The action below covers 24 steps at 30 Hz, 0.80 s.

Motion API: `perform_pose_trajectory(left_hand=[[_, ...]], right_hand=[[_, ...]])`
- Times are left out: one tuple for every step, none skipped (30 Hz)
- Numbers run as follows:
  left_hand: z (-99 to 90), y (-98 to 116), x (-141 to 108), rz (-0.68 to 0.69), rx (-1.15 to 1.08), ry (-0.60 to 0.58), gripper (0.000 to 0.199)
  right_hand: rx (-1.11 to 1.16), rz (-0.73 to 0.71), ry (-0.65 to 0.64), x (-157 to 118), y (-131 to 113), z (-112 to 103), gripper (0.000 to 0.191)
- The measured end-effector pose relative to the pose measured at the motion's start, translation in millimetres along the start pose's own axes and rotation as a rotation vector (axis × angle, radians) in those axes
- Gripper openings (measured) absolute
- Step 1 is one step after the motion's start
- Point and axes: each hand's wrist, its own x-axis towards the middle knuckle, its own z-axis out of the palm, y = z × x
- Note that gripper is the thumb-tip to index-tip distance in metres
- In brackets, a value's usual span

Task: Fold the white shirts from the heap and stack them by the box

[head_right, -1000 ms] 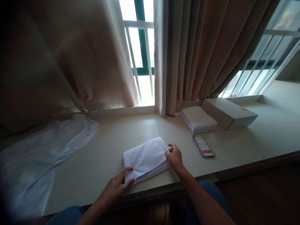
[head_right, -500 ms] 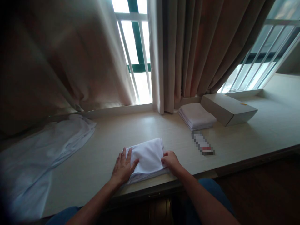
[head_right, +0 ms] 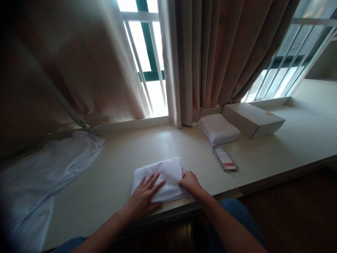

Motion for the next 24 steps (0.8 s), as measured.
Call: perform_pose_trajectory(left_hand=[[5.3,0.4,-2.1,0.001,0.01,0.015,0.076],[10.5,0.2,-4.3,0.01,0.023,0.033,0.07],[15.0,-0.2,-6.3,0.023,0.039,0.053,0.065],[18.5,-0.5,-8.1,0.038,0.056,0.069,0.062],[20.8,-0.5,-9.6,0.054,0.074,0.082,0.061],[21.9,0.0,-10.7,0.069,0.09,0.089,0.063],[21.9,0.7,-11.4,0.085,0.103,0.088,0.066],[21.0,1.7,-11.7,0.099,0.111,0.081,0.068],[19.5,2.7,-11.7,0.111,0.113,0.07,0.069],[17.6,3.4,-11.6,0.121,0.108,0.058,0.068],[15.7,3.9,-11.4,0.128,0.099,0.049,0.065],[13.9,3.9,-11.2,0.134,0.088,0.041,0.063],[12.2,3.5,-11.3,0.139,0.078,0.035,0.061],[10.7,2.8,-11.6,0.144,0.07,0.03,0.06],[9.3,2.0,-12.1,0.151,0.065,0.023,0.059],[8.2,1.1,-12.8,0.157,0.062,0.015,0.059],[7.2,0.5,-13.6,0.161,0.06,0.006,0.059],[6.6,0.2,-14.2,0.162,0.059,0.0,0.058],[6.2,0.5,-14.6,0.158,0.058,-0.003,0.058],[6.2,1.4,-14.6,0.15,0.056,-0.003,0.056],[6.7,2.8,-14.1,0.137,0.054,-0.001,0.054],[7.6,4.8,-13.1,0.118,0.05,0.006,0.052],[8.9,7.1,-11.6,0.093,0.046,0.016,0.051],[10.6,9.6,-9.6,0.06,0.042,0.027,0.05]], right_hand=[[-0.008,-0.013,-0.001,-2.3,-0.9,-1.4,0.012],[-0.021,-0.025,-0.003,-4.5,-1.3,-2.6,0.013],[-0.039,-0.038,-0.007,-6.5,-1.1,-3.4,0.014],[-0.059,-0.052,-0.013,-8.1,0.0,-3.8,0.015],[-0.079,-0.069,-0.02,-9.3,2.0,-4.0,0.016],[-0.1,-0.084,-0.019,-10.2,4.6,-3.9,0.017],[-0.117,-0.093,-0.013,-10.7,7.7,-3.8,0.018],[-0.126,-0.096,-0.007,-11.0,10.7,-3.8,0.019],[-0.123,-0.091,0.0,-11.0,13.3,-4.0,0.02],[-0.113,-0.08,0.002,-10.8,15.4,-4.6,0.021],[-0.095,-0.068,-0.003,-10.4,16.7,-5.7,0.021],[-0.074,-0.06,-0.014,-9.9,17.4,-7.4,0.02],[-0.054,-0.057,-0.032,-9.4,17.6,-9.6,0.02],[-0.04,-0.059,-0.055,-8.9,17.7,-12.2,0.02],[-0.031,-0.065,-0.087,-8.5,17.8,-15.0,0.02],[-0.021,-0.077,-0.127,-8.2,18.2,-17.8,0.02],[-0.009,-0.094,-0.179,-7.9,19.1,-20.2,0.021],[0.007,-0.112,-0.236,-7.7,20.5,-22.0,0.021],[0.021,-0.124,-0.292,-7.4,22.3,-23.2,0.021],[0.027,-0.127,-0.334,-7.0,24.4,-23.8,0.022],[0.021,-0.122,-0.35,-6.4,26.4,-24.0,0.024],[0.001,-0.116,-0.334,-5.7,28.2,-24.0,0.026],[-0.029,-0.114,-0.285,-4.8,29.3,-24.1,0.028],[-0.064,-0.119,-0.207,-3.8,29.5,-24.7,0.03]])
